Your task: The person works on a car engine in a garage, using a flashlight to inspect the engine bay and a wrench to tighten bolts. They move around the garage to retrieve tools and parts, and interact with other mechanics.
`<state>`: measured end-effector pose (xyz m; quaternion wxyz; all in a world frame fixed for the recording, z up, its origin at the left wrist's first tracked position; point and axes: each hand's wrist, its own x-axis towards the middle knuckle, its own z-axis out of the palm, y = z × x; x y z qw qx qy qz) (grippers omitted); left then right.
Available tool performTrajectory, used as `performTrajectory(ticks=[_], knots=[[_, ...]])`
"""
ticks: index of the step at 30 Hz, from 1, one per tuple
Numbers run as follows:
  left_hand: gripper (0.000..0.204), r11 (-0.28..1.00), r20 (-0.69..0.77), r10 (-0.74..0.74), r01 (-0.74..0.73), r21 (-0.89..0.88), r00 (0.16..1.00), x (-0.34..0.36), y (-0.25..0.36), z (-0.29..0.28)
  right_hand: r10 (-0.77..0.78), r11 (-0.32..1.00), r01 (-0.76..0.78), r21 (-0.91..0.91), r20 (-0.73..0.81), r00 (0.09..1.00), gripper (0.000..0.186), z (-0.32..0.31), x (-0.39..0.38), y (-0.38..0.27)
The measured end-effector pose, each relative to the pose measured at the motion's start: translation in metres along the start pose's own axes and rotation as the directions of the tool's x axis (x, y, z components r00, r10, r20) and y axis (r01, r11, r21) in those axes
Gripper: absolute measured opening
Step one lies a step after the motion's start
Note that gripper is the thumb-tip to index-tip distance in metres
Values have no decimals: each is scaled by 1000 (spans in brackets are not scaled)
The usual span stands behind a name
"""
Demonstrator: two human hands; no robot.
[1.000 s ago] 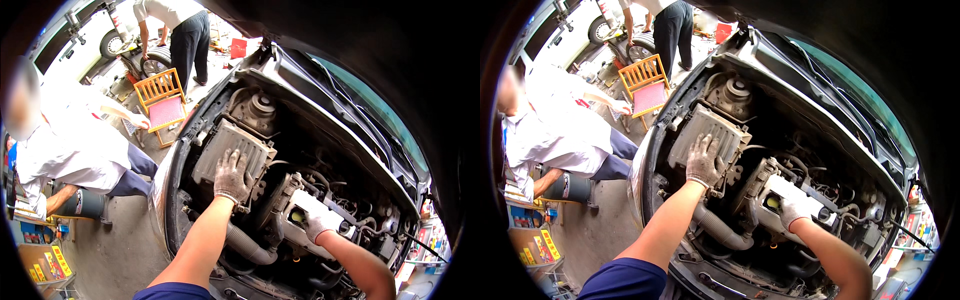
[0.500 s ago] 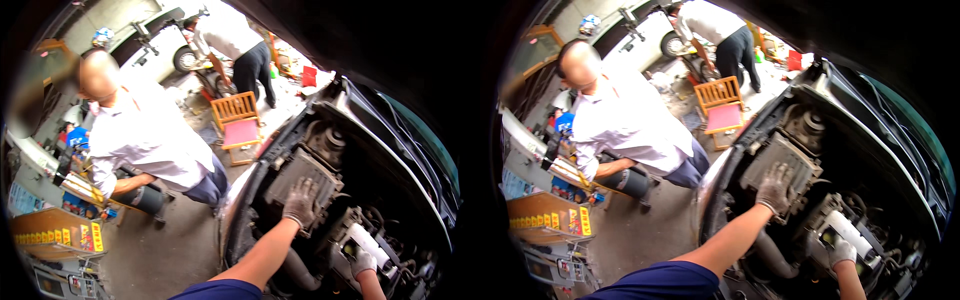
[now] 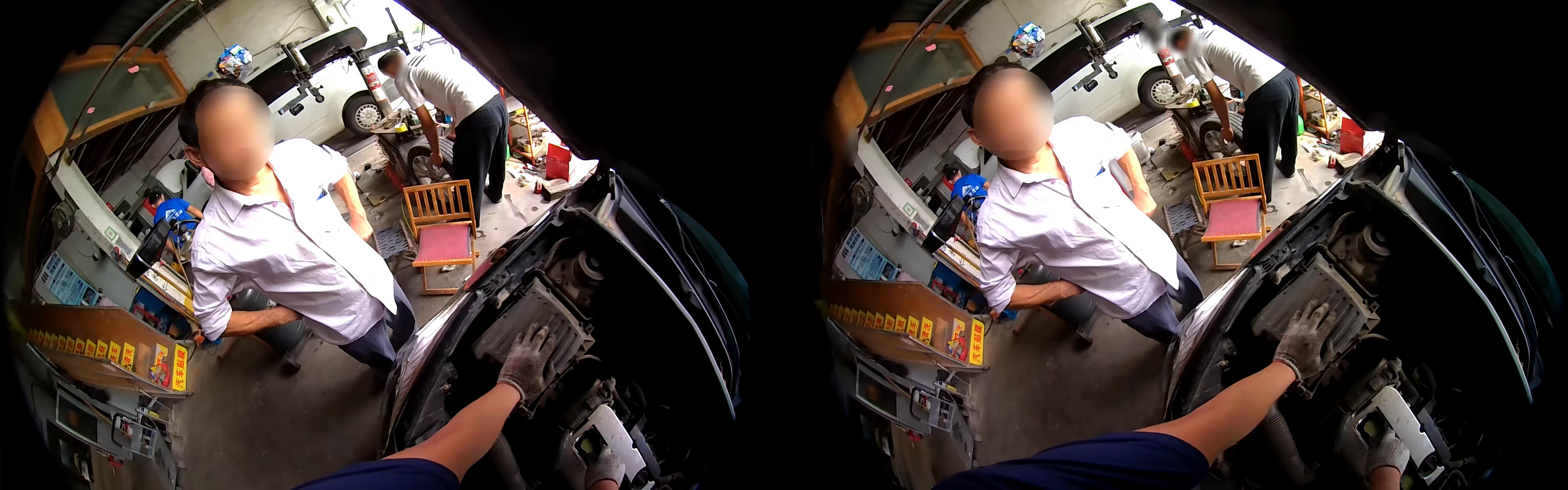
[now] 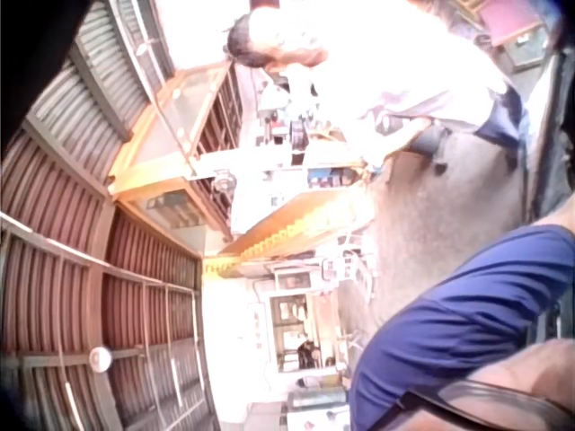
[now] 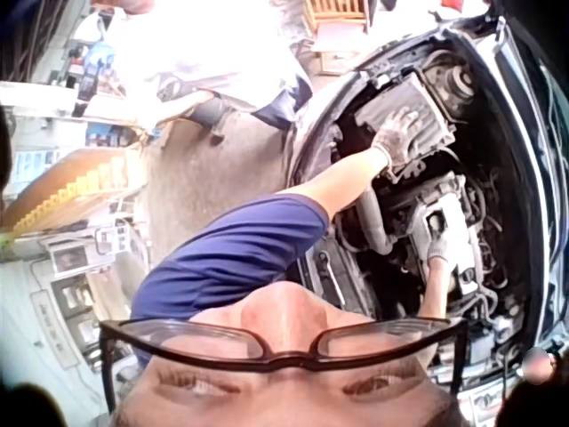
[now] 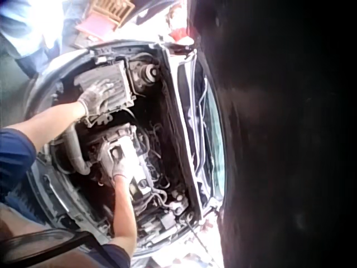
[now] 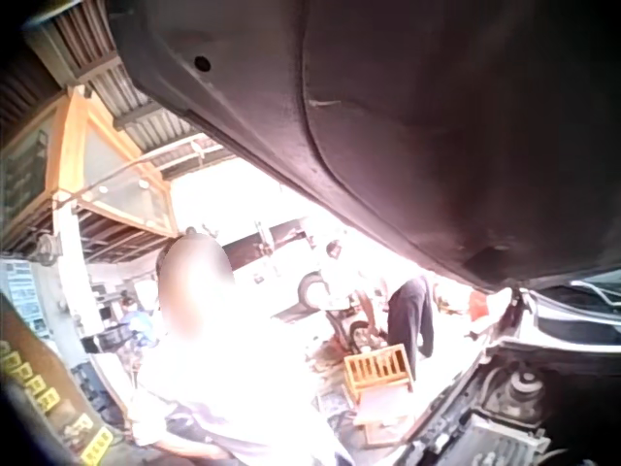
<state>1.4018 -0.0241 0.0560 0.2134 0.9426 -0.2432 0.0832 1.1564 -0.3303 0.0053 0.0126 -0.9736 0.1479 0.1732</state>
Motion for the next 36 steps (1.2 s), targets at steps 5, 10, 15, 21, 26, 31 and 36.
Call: performTrajectory(ticks=[5,10,15,21,26,31,36], knots=[[66,1000,15,-6,6,-6,1000,-2,3,2,-254,964,250,-86,-33,967,16,-10,3,5],[68,1000,17,-10,10,-15,1000,-3,-1,8,-166,986,165,-35,-37,985,17,11,19,18],[66,1000,36,-11,11,7,999,-4,1,0,-208,977,207,-43,-24,978,21,-7,12,3],[64,1000,-2,-12,12,-22,1000,-4,1,-2,-205,978,205,-26,-4,979,22,-28,1,-7],[62,999,-56,19,-21,-36,998,0,6,2,24,1000,-25,18,50,998,18,7,17,13],[62,1000,-28,-1,1,-14,1000,-5,2,-1,-221,975,221,-12,-57,974,16,24,15,21],[66,1000,56,-22,21,3,998,-4,5,-4,-218,976,216,-33,-91,972,17,16,12,20]])
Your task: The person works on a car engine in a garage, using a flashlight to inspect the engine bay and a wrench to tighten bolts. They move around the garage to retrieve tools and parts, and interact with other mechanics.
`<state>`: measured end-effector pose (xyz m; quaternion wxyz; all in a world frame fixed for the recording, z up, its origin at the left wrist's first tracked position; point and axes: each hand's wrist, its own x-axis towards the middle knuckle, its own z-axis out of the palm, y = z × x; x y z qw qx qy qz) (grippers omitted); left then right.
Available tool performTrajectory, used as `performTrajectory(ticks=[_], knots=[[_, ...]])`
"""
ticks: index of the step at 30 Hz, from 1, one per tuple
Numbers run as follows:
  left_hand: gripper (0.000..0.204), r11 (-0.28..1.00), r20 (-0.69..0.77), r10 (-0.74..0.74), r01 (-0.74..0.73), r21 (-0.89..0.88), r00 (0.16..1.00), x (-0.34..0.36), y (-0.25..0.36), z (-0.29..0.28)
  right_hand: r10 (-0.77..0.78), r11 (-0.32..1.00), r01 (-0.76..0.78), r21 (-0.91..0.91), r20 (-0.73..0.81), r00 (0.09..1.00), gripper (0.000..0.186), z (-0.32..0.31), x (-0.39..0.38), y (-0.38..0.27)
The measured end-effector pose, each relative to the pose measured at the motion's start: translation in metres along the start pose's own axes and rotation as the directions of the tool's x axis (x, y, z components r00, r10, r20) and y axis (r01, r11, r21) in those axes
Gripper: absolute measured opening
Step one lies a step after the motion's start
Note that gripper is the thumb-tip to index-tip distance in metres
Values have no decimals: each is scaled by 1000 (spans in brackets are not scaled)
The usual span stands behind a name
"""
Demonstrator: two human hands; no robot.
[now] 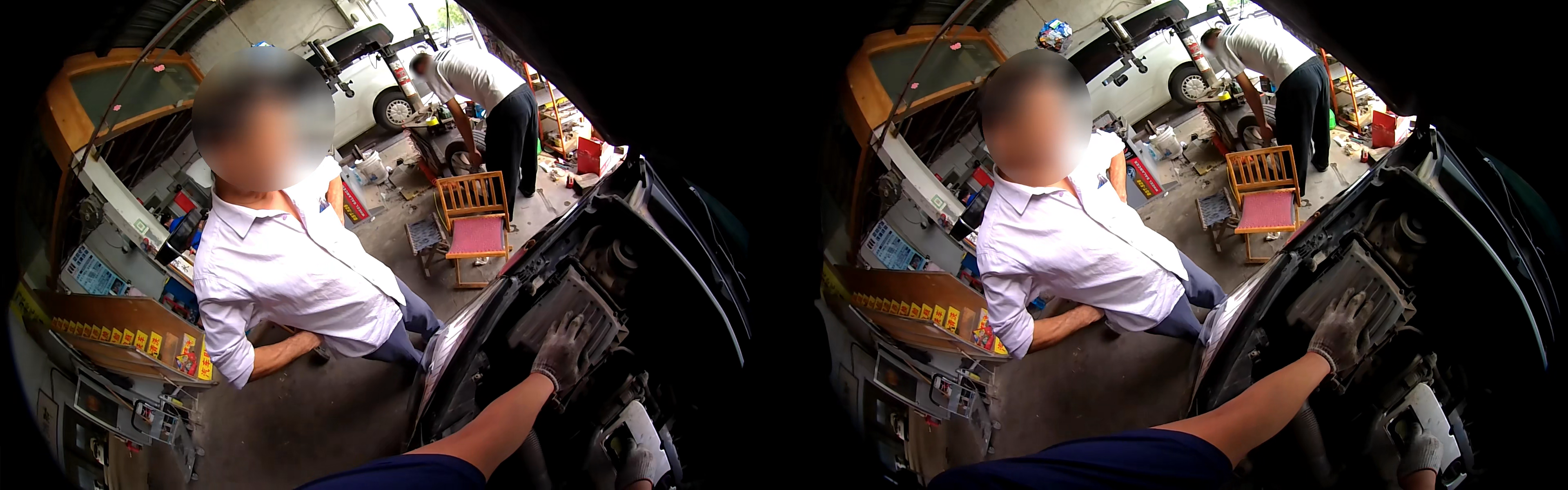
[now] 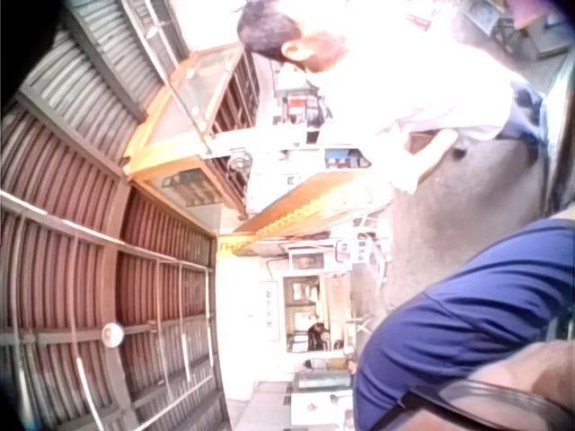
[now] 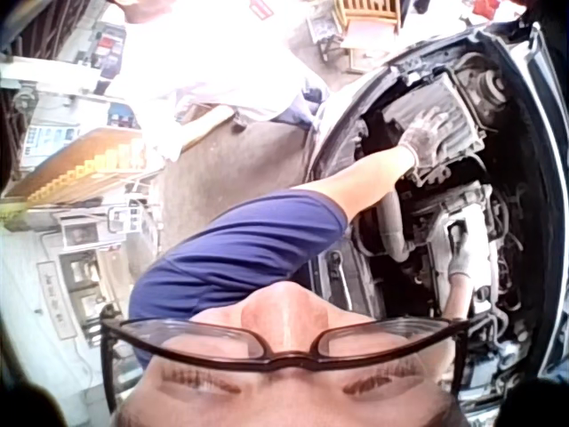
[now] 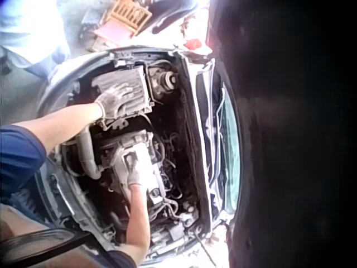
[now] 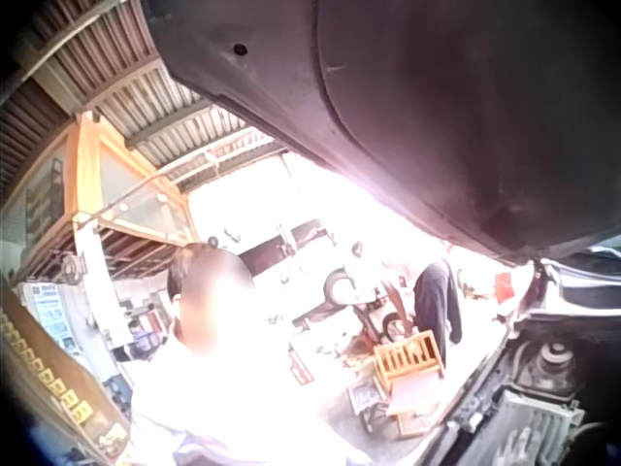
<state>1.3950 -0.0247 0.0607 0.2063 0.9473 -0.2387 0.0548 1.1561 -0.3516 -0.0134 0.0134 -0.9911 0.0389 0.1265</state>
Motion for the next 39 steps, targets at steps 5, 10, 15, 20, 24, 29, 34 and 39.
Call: performTrajectory(ticks=[5,10,15,20,24,29,34,39], knots=[[68,1000,2,-1,1,-10,1000,-1,-1,4,-14,999,13,-35,-14,1000,18,-2,-5,2],[66,1000,1,-1,1,-9,1000,-3,0,2,-207,976,195,-101,-133,969,19,-2,-11,8],[66,1000,-43,10,-11,-8,999,-2,-2,6,187,982,-186,33,-38,982,16,10,-13,-1],[63,1000,-27,8,-8,-4,1000,-6,-3,3,16,1000,-17,-22,-61,998,15,14,-10,-2],[62,999,-54,31,-32,-20,998,2,6,4,290,903,-331,273,181,940,14,28,20,43],[62,1000,-41,14,-14,-7,999,-9,-3,8,290,932,-316,175,162,943,12,30,3,10],[61,999,-73,28,-29,-18,997,-7,-2,10,-172,985,171,-19,-88,981,12,-7,-14,-1],[61,999,-67,28,-29,-16,997,-10,1,5,-45,996,53,66,-123,991,11,-2,-15,-1]])
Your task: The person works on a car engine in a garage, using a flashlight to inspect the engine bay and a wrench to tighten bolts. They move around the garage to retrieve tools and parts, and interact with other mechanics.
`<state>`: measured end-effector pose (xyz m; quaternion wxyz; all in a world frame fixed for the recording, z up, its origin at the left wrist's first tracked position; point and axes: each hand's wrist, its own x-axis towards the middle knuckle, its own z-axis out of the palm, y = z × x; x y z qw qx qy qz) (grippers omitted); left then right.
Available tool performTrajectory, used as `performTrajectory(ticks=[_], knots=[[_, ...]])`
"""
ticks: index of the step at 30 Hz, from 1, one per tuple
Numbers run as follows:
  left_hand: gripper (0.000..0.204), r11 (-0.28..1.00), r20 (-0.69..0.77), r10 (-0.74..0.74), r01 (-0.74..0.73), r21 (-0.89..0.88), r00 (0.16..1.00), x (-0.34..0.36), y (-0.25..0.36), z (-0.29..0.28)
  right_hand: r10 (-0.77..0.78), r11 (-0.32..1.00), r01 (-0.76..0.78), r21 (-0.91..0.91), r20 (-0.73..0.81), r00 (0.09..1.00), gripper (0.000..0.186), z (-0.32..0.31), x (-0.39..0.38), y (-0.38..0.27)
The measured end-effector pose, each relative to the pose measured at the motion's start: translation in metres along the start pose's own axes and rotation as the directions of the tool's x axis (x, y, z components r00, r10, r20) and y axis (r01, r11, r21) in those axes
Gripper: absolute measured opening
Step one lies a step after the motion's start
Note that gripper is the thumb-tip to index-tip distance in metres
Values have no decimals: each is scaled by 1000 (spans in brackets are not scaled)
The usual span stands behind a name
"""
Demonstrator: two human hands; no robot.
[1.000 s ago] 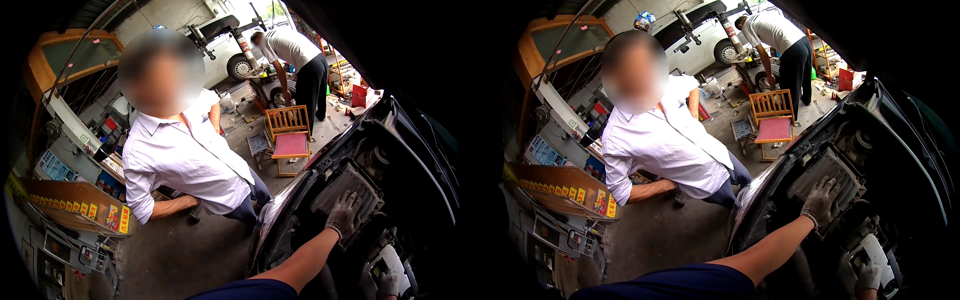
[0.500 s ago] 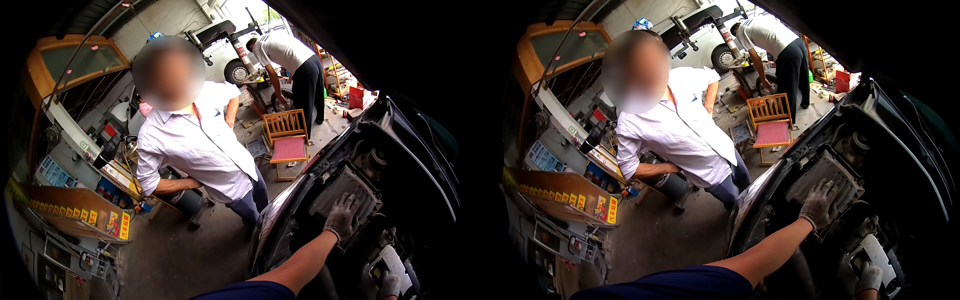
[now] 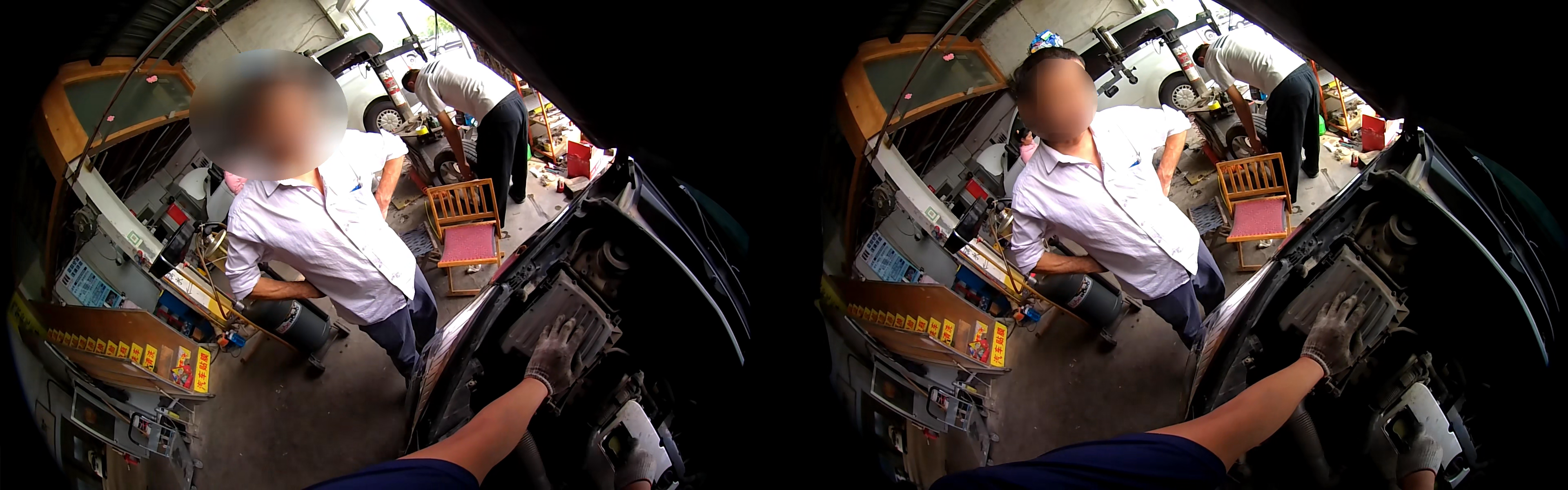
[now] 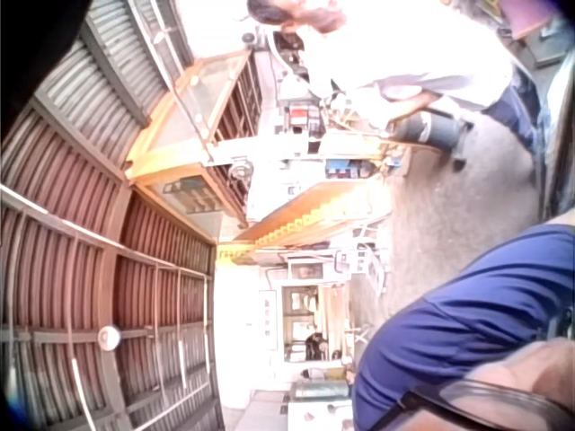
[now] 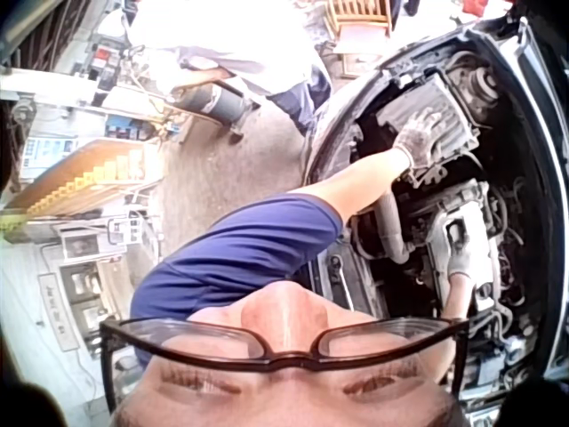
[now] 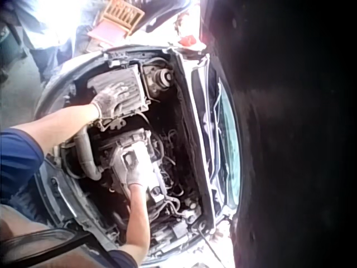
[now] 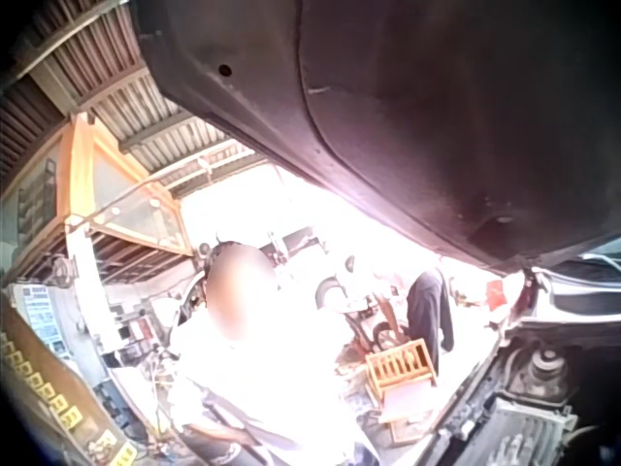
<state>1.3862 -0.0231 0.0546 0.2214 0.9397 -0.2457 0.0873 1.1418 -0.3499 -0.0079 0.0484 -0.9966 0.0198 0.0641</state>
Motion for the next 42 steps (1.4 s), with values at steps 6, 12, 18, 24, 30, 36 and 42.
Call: performTrajectory(ticks=[6,12,18,24,30,36,42], knots=[[63,1000,18,-13,13,9,1000,-1,0,0,-102,991,106,-82,52,993,11,-9,2,-4],[64,1000,47,-8,7,17,999,0,2,-2,83,995,-80,-61,44,996,13,19,-3,11],[63,999,50,-20,19,28,999,-5,-3,1,48,997,-41,-69,106,993,15,-16,-4,-14],[62,1000,53,-15,14,15,999,-2,2,-2,-9,998,8,-67,-5,1000,11,7,-4,2],[62,1000,38,-19,18,7,999,-3,-1,3,36,999,-30,-42,142,989,10,9,1,2],[63,1000,62,-12,10,24,998,0,-1,1,-68,994,64,-89,-42,997,12,25,-4,11],[64,1000,55,-22,21,14,998,-2,-1,2,102,994,-100,-41,64,993,14,19,-5,5]])
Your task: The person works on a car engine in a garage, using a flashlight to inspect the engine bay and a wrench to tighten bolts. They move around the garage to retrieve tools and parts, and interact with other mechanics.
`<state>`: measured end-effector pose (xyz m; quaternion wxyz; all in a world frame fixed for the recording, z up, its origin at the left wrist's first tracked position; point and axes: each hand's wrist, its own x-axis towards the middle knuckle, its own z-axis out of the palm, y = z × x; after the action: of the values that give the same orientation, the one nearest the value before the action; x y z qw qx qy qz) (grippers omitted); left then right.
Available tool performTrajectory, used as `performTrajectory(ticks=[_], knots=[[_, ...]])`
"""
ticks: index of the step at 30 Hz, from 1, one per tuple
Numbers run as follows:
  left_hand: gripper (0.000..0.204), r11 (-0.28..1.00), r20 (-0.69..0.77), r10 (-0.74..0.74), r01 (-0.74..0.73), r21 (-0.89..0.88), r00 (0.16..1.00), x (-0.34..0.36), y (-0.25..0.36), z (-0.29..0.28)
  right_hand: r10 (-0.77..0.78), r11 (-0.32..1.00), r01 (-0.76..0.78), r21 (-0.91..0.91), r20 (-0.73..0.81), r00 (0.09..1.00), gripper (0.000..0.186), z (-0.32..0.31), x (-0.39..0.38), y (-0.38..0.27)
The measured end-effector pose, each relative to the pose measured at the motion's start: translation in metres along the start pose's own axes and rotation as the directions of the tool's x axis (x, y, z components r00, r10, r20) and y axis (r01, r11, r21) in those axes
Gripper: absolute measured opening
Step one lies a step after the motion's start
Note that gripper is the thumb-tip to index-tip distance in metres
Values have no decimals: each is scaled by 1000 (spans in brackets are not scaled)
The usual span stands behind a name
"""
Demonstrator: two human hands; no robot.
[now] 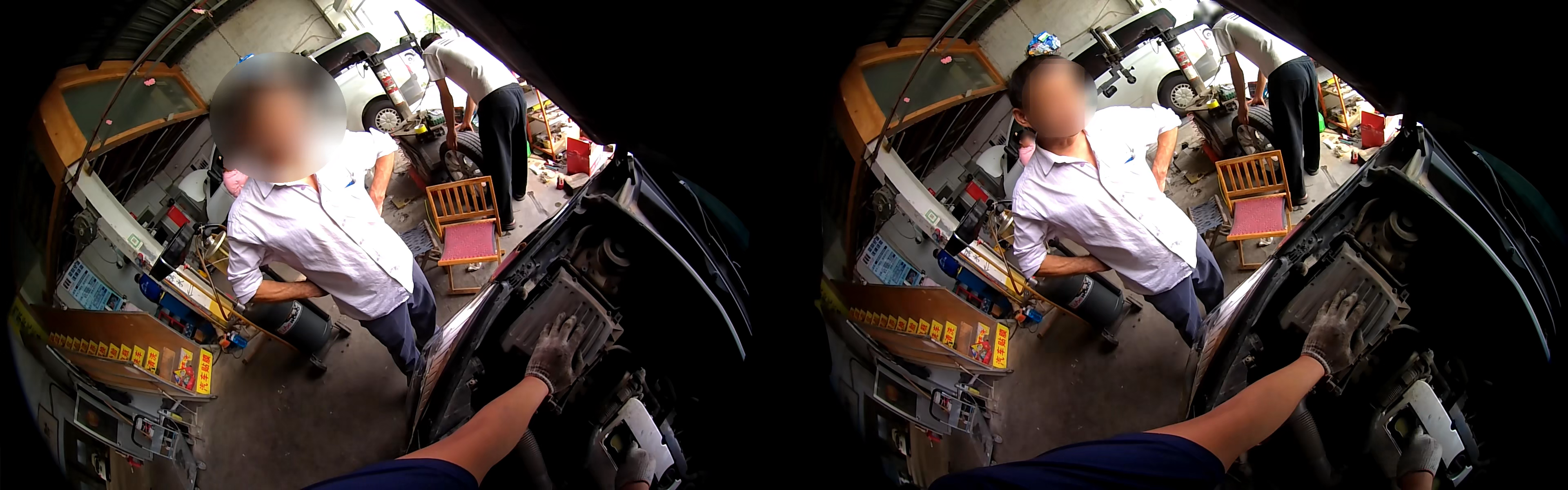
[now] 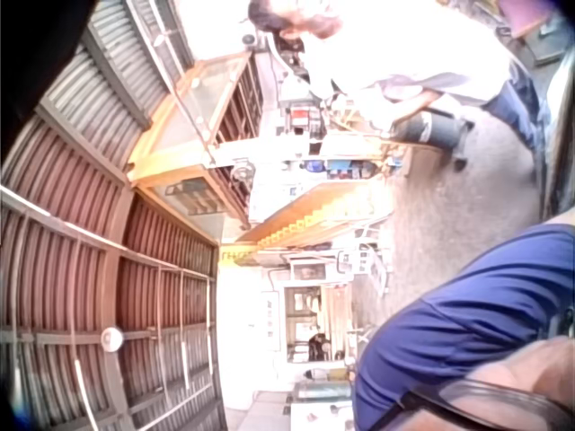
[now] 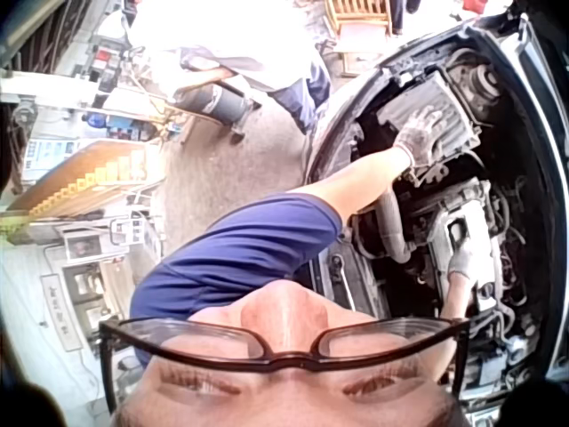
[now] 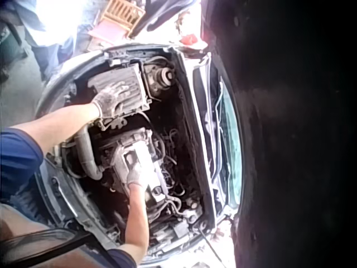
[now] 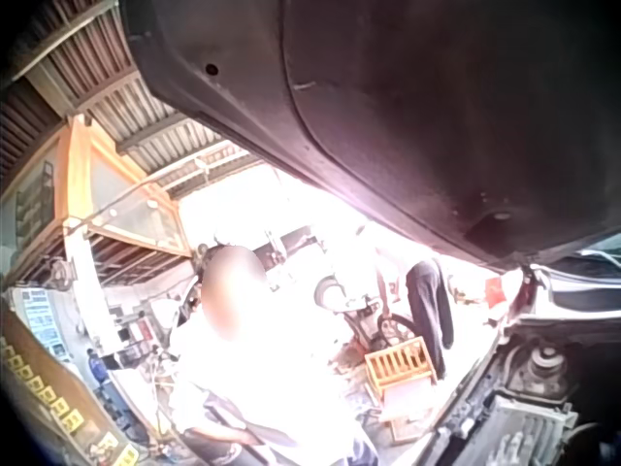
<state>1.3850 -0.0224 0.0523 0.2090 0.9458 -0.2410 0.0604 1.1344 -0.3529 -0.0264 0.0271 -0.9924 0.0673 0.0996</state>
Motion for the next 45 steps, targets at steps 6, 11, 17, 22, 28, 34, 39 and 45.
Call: performTrajectory(ticks=[6,11,17,22,28,34,39,45], knots=[[63,1000,4,-5,5,-3,1000,2,-1,1,-161,986,154,-64,-114,980,18,8,-1,8],[65,999,74,-26,25,20,997,5,6,-8,44,999,-44,-10,15,999,19,11,-1,10],[65,1000,37,-21,20,20,999,1,-1,-1,-180,973,172,-156,-42,983,27,-69,-6,-35],[66,1000,16,-1,0,11,1000,4,0,3,-157,986,152,-74,-75,985,20,-26,-3,-9],[67,1000,23,-12,12,17,1000,4,-2,2,-220,975,217,-36,-79,972,19,-17,0,-5],[66,1000,26,-4,4,26,1000,5,1,1,-98,995,96,-25,-116,988,17,-19,-3,-9],[65,1000,19,-15,15,18,1000,4,-1,1,-112,993,108,-39,-103,988,16,-15,-1,-6],[64,1000,8,-5,5,21,1000,4,2,-1,-99,995,95,-40,-105,989,15,-13,-2,-3]])
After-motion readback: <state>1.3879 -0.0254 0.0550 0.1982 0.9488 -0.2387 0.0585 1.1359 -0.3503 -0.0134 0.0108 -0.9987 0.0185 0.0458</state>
